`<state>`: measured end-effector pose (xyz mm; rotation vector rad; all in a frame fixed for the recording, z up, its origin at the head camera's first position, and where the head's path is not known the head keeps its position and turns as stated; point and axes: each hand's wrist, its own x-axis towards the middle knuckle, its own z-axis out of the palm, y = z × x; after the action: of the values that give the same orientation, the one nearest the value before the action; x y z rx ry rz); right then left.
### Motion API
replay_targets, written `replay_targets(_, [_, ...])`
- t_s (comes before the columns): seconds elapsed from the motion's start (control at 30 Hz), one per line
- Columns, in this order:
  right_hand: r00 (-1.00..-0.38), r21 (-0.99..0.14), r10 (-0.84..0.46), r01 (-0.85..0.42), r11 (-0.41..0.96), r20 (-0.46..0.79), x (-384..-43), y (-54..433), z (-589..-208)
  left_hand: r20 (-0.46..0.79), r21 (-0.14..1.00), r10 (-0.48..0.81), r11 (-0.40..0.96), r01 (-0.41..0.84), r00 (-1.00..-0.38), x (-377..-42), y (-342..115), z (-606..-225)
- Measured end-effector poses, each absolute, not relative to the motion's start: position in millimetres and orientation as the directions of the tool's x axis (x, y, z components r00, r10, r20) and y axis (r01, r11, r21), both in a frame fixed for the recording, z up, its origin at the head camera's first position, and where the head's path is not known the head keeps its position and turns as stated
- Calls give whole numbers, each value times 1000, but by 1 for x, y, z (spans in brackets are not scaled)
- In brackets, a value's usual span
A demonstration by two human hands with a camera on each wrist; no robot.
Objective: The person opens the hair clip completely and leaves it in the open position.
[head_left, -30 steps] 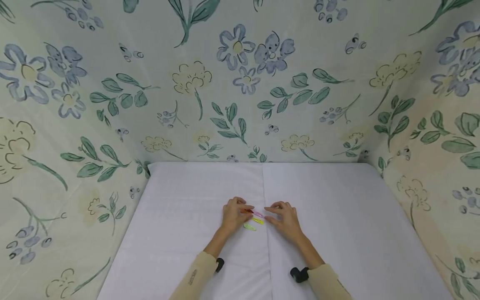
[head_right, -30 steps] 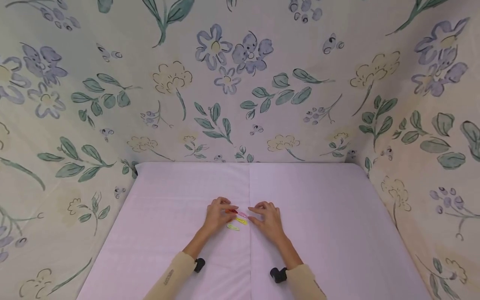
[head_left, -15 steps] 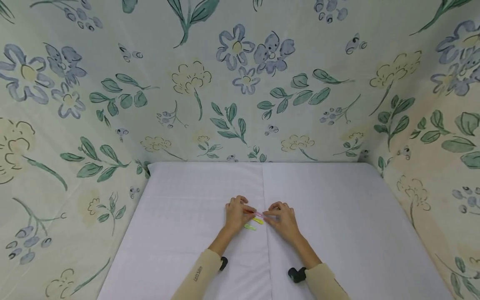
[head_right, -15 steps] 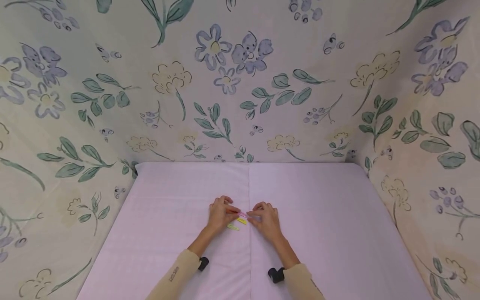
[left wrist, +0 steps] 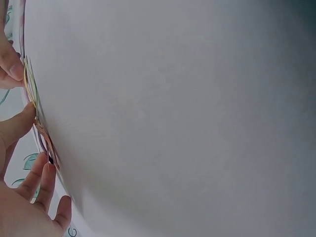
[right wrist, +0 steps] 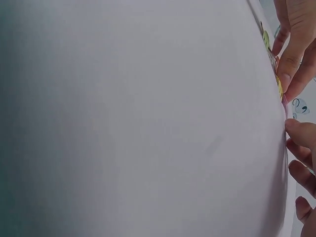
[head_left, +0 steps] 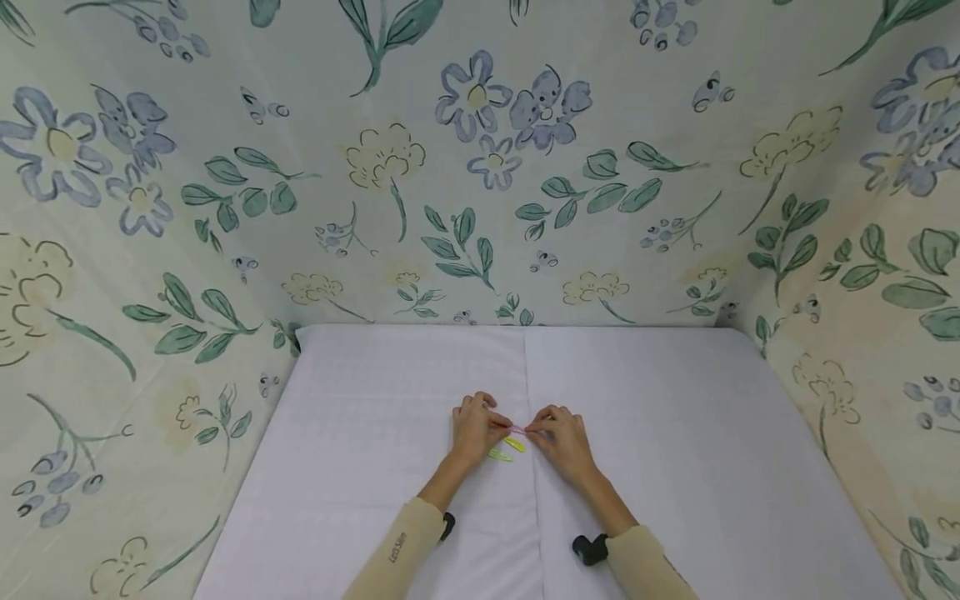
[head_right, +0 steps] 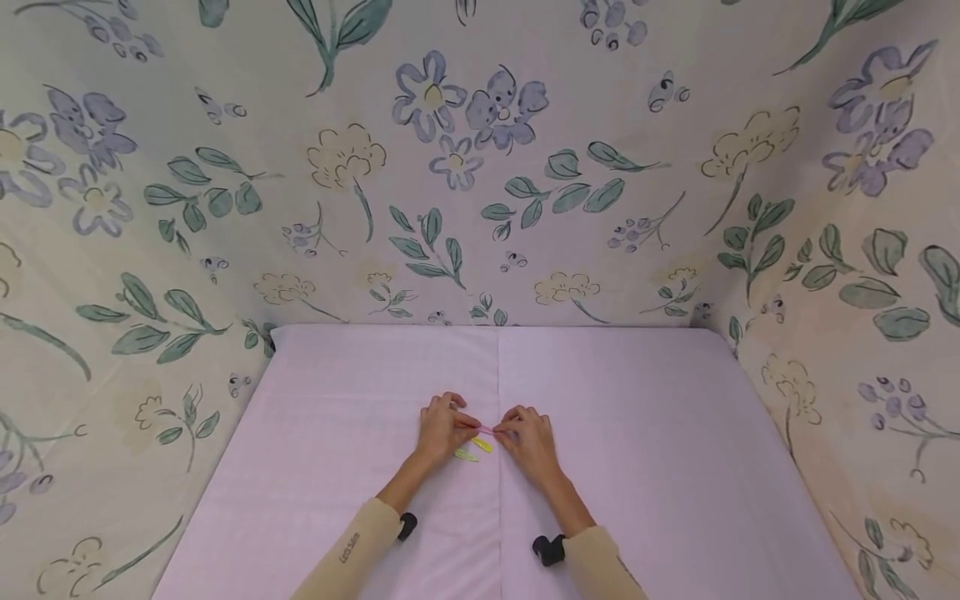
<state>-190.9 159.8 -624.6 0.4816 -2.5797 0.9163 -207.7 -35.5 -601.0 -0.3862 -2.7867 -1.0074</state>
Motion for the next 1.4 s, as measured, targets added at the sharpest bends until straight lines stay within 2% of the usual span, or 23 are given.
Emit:
replay_targets(0.3, [-873,-467,-223,-429,774,433,-191,156,-623,255,597,175,746,297,-951,-207,-35,-603])
replay_targets(0.7, [-914,-587,-172,-371,720,366,-187,155,-619,187,657,229,694,295,-955,-209,-40,-599])
replay_targets(0.93, [-902,-629,-179,-406,663,394,-186,151,-617,238,677,239,654,337,-942,-208,-48,-594])
replay_targets(1.23, [-857,-649,-138,-472,597,497,-189,151,-614,259,786,241,510,349,-935,-210,-57,-589])
replay_targets(1.4, [-901,-755,-99,-410,512,423,-191,149,-610,176,896,205,373,243,-963,-210,-59,-589])
